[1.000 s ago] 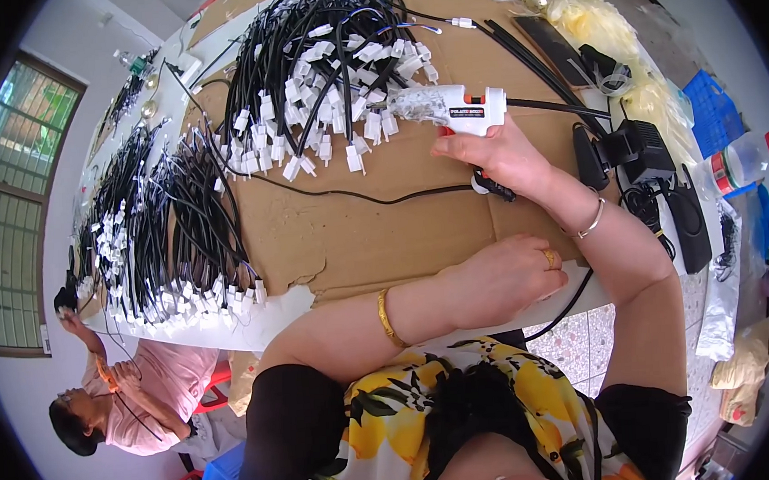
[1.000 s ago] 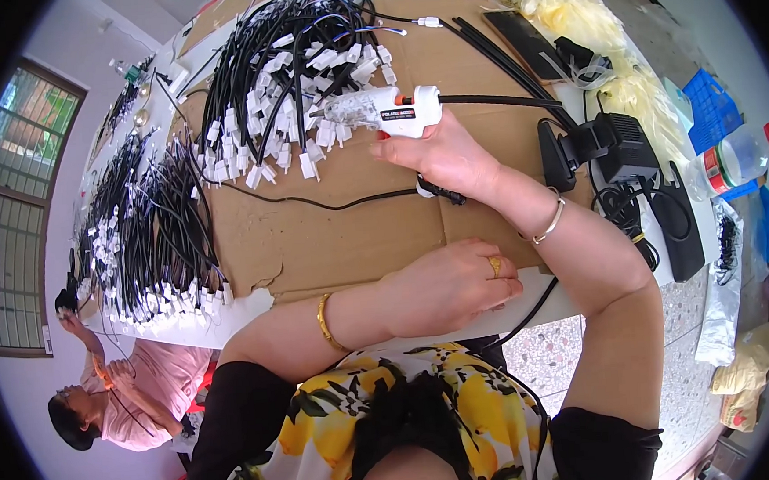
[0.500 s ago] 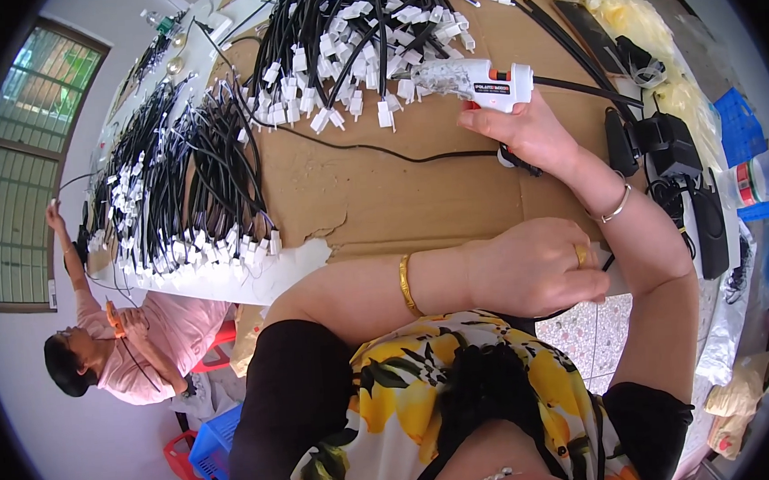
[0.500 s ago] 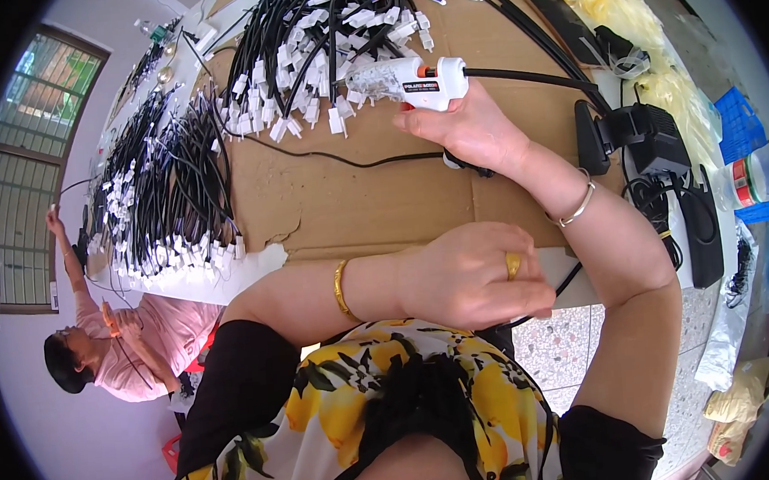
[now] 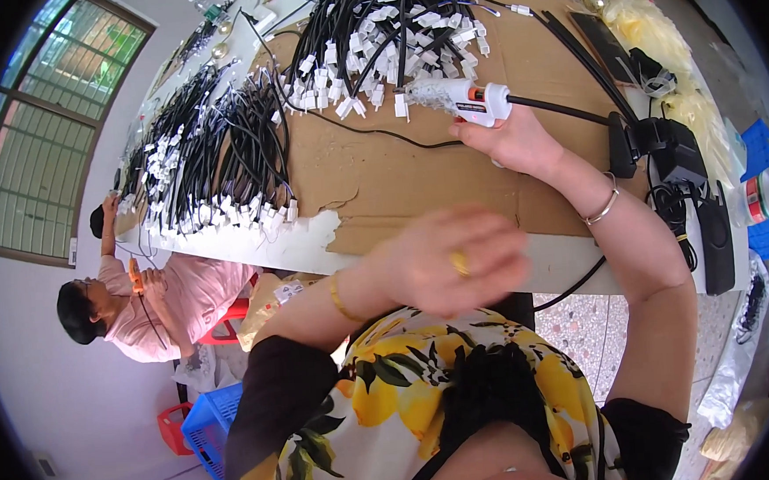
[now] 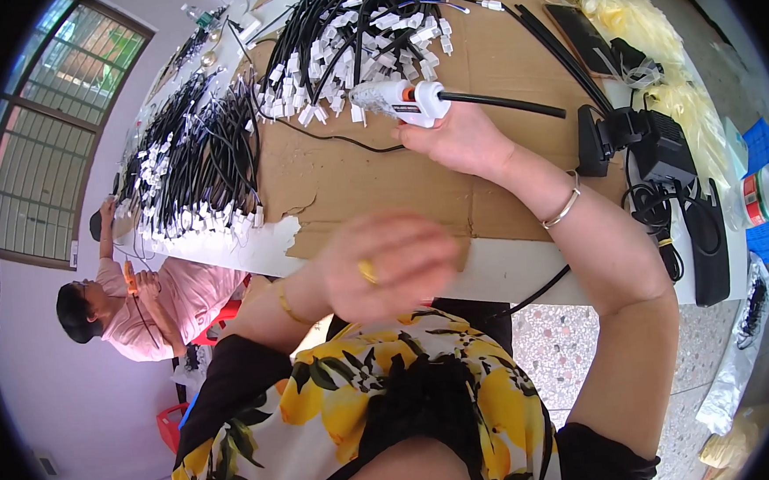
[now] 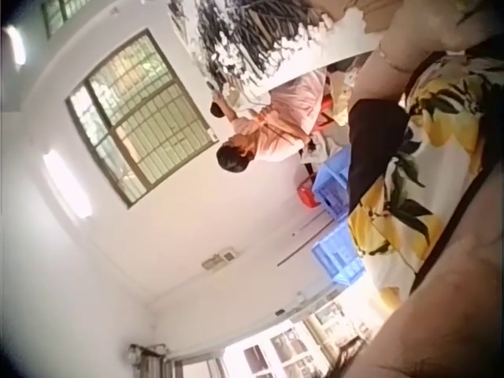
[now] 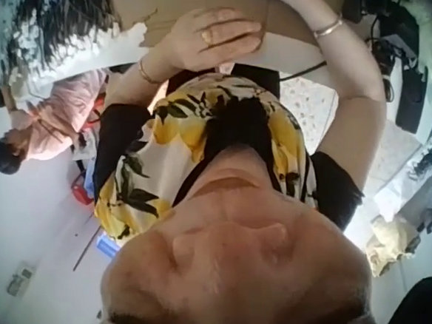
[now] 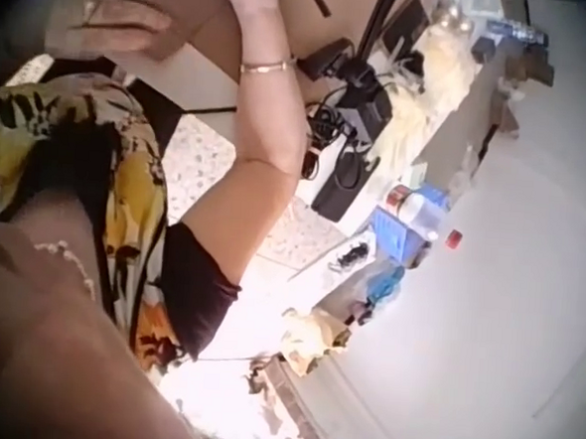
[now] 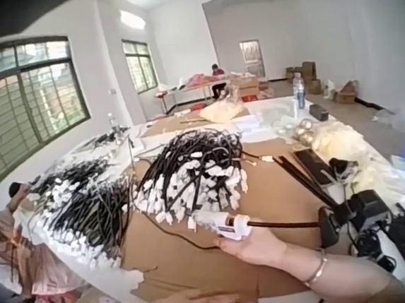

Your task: Applying hot glue to wire connectors to secure them on a workbench.

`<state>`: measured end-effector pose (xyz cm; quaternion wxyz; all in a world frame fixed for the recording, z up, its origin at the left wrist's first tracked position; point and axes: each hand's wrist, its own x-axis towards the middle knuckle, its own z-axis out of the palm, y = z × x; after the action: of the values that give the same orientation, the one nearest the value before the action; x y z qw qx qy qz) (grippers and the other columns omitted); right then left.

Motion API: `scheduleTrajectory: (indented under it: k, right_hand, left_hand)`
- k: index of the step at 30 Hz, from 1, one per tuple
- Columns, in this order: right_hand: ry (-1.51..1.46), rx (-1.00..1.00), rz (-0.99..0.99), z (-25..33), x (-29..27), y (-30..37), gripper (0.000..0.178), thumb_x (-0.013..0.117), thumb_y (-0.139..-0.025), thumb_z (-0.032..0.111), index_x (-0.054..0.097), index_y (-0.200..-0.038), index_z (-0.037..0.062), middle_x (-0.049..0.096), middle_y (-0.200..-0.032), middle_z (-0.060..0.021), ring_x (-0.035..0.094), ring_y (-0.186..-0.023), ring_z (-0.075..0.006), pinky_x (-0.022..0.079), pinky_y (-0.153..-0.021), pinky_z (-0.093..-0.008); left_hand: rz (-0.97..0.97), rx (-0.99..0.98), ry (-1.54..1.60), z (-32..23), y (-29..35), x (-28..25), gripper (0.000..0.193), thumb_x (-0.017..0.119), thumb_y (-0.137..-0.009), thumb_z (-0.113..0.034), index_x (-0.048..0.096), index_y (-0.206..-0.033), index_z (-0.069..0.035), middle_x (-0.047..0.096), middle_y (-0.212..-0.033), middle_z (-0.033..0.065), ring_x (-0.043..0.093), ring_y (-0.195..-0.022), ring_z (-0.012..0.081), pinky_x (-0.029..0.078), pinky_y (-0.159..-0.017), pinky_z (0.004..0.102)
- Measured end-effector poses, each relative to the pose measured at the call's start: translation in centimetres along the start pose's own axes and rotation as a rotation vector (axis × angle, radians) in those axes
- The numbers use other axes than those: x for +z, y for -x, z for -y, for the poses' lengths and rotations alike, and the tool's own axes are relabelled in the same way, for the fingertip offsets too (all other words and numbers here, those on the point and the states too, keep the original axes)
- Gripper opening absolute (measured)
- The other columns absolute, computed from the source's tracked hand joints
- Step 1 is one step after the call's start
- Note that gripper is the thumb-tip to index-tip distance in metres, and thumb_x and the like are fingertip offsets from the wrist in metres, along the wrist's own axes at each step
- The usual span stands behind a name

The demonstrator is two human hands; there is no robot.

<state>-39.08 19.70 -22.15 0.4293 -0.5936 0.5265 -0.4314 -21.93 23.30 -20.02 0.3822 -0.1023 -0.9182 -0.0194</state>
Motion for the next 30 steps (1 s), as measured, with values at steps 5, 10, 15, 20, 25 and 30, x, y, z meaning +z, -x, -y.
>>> scheduleTrajectory:
  k: [5,10,15,20,25,30]
  right_hand:
    - [0.063,-0.094,-0.049,-1.9,0.3,-0.6,0.027,0.057,-0.071,0.019,0.056,-0.092,0.0027,0.06,-0.077,-0.0102,0.056,-0.069,-0.0179,0.044,-0.066,-0.0282]
    - [0.081,-0.129,-0.081,-1.6,0.3,-0.5,0.025,0.057,-0.069,0.019,0.058,-0.087,0.0025,0.061,-0.075,-0.0111,0.057,-0.067,-0.0198,0.045,-0.063,-0.0293]
    - [0.149,-0.158,-0.092,-0.9,0.0,-0.1,0.025,0.056,-0.068,0.018,0.057,-0.088,0.0027,0.06,-0.075,-0.0131,0.057,-0.065,-0.0227,0.045,-0.061,-0.0309]
    - [0.186,-0.217,-0.127,-1.8,-0.2,-0.5,0.028,0.056,-0.069,0.021,0.056,-0.091,0.0043,0.06,-0.073,-0.0104,0.056,-0.064,-0.0205,0.044,-0.06,-0.0305]
    - [0.035,-0.207,-0.135,-3.2,-0.1,-1.4,0.031,0.06,-0.07,0.021,0.053,-0.096,0.005,0.056,-0.067,-0.003,0.05,-0.057,-0.0108,0.042,-0.053,-0.0265]
    - [-0.083,-0.252,-0.157,-3.1,-0.4,-1.3,0.03,0.06,-0.07,0.019,0.053,-0.095,0.0046,0.052,-0.062,-0.001,0.045,-0.049,-0.0079,0.038,-0.044,-0.0251]
  left_hand:
    - [0.141,-0.303,-0.407,3.2,3.1,-4.9,0.021,0.058,-0.062,0.001,0.06,-0.083,-0.004,0.061,-0.086,0.0103,0.059,-0.074,0.0233,0.048,-0.065,0.0298]
    - [-0.084,-0.734,-0.452,8.9,6.1,-7.2,0.01,0.059,-0.072,-0.001,0.06,-0.082,-0.001,0.061,-0.076,0.0097,0.059,-0.068,0.0177,0.046,-0.061,0.0253]
    - [-0.084,-1.214,-0.425,12.4,7.6,-6.7,0.017,0.064,-0.074,-0.014,0.063,-0.085,-0.001,0.062,-0.072,0.0079,0.058,-0.064,0.0119,0.046,-0.061,0.0241]
    - [0.052,-1.193,-0.597,13.4,6.7,-3.7,0.027,0.067,-0.069,-0.025,0.063,-0.082,-0.001,0.061,-0.071,0.0126,0.059,-0.065,0.0225,0.047,-0.062,0.0295]
    - [0.044,-1.11,-0.619,13.9,7.7,-2.1,0.014,0.062,-0.07,-0.014,0.06,-0.076,-0.002,0.059,-0.073,0.0147,0.057,-0.069,0.0297,0.047,-0.064,0.0359]
    - [0.025,-1.118,-0.615,15.0,7.8,-2.6,0.019,0.053,-0.072,-0.01,0.058,-0.086,0.001,0.06,-0.079,0.0181,0.058,-0.074,0.0309,0.046,-0.068,0.0357]
